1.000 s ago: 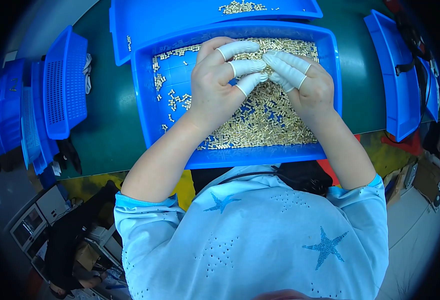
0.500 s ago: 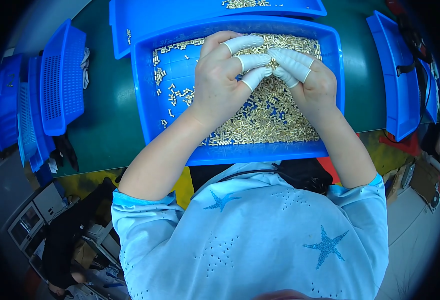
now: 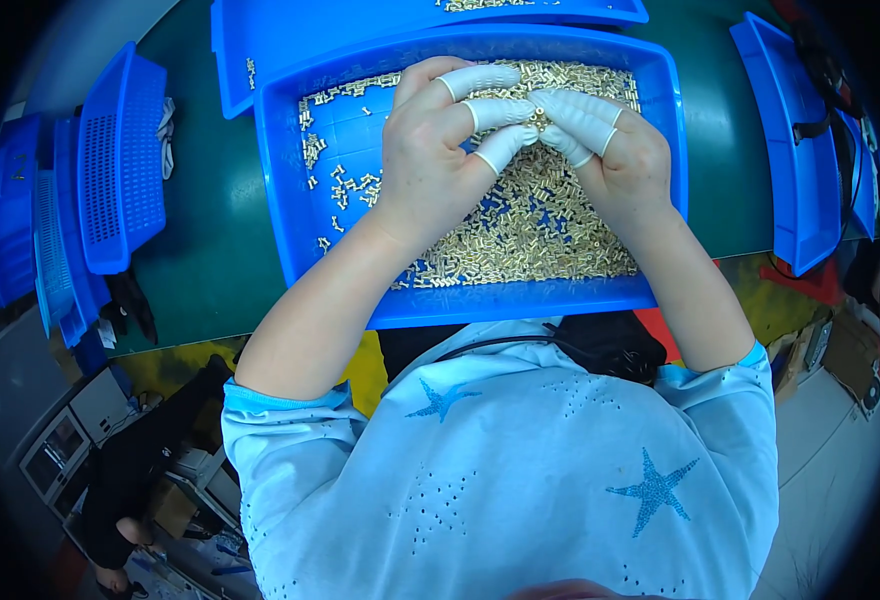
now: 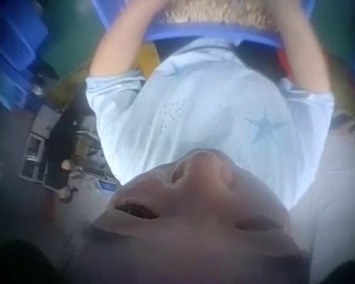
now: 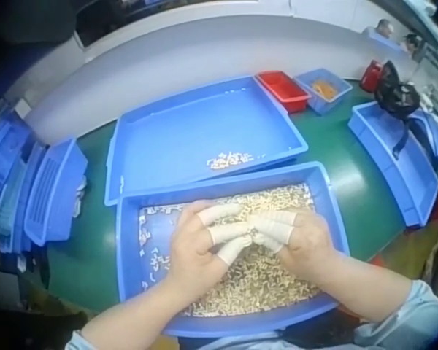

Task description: The person assembles white plastic tubing components into hub configurations by hand at a manual workstation.

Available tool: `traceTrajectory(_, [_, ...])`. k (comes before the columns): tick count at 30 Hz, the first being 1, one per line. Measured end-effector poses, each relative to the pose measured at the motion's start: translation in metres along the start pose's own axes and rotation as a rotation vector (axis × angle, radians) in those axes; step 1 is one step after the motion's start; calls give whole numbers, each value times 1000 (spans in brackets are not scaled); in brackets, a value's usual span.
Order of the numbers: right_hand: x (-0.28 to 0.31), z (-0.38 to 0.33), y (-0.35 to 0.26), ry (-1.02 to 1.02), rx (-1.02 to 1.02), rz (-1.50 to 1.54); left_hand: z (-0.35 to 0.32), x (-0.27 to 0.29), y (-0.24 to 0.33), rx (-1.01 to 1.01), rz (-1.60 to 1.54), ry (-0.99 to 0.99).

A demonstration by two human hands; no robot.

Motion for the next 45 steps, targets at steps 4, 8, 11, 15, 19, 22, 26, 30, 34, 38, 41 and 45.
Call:
traceTrajectory(4, [1,0,0,21,-10,20,0,-2,-1,9,-20,-14])
traceTrajectory(8, [2,0,-1,29,-5,9,-1,-2,-2,17,-26,-19])
traceTrajectory(11, [5,0,-3,19,30,-12,0,-2,-1,6,-27,-16])
traceTrajectory(15, [7,1,-6,6,68,-51,0,-1,1,-30,-25,6])
traceTrajectory(19, [10,4,-8,48,64,-62,2,1,3,-50,-44,14])
traceTrajectory(22, [10,4,-8,45,30,-42,2,0,2,-66,-42,8])
traceTrajectory(26, [10,3,-7,24,50,-47,2,0,2,-68,-39,14])
traceTrajectory(30, [10,2,-7,5,67,-45,2,-1,2,-74,-49,13])
traceTrajectory(34, [9,2,-7,-5,54,-55,1,-3,-2,-46,-93,45])
traceTrajectory(38, [8,1,-5,19,55,-51,1,-2,0,-35,-127,43])
traceTrajectory(41, [12,3,-7,53,54,-29,0,-3,2,4,-169,37])
traceTrajectory(45, [19,4,-12,82,107,-28,0,1,11,25,-193,24])
Point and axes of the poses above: each hand's wrist, its own z-axis towards the middle knuckle, its own x-axis out of the back of the hand, y = z × x, the point moved 6 cm from there along z, towards the middle knuckle, and after that the axes turned 1 degree about y, right-handed, at the moved point
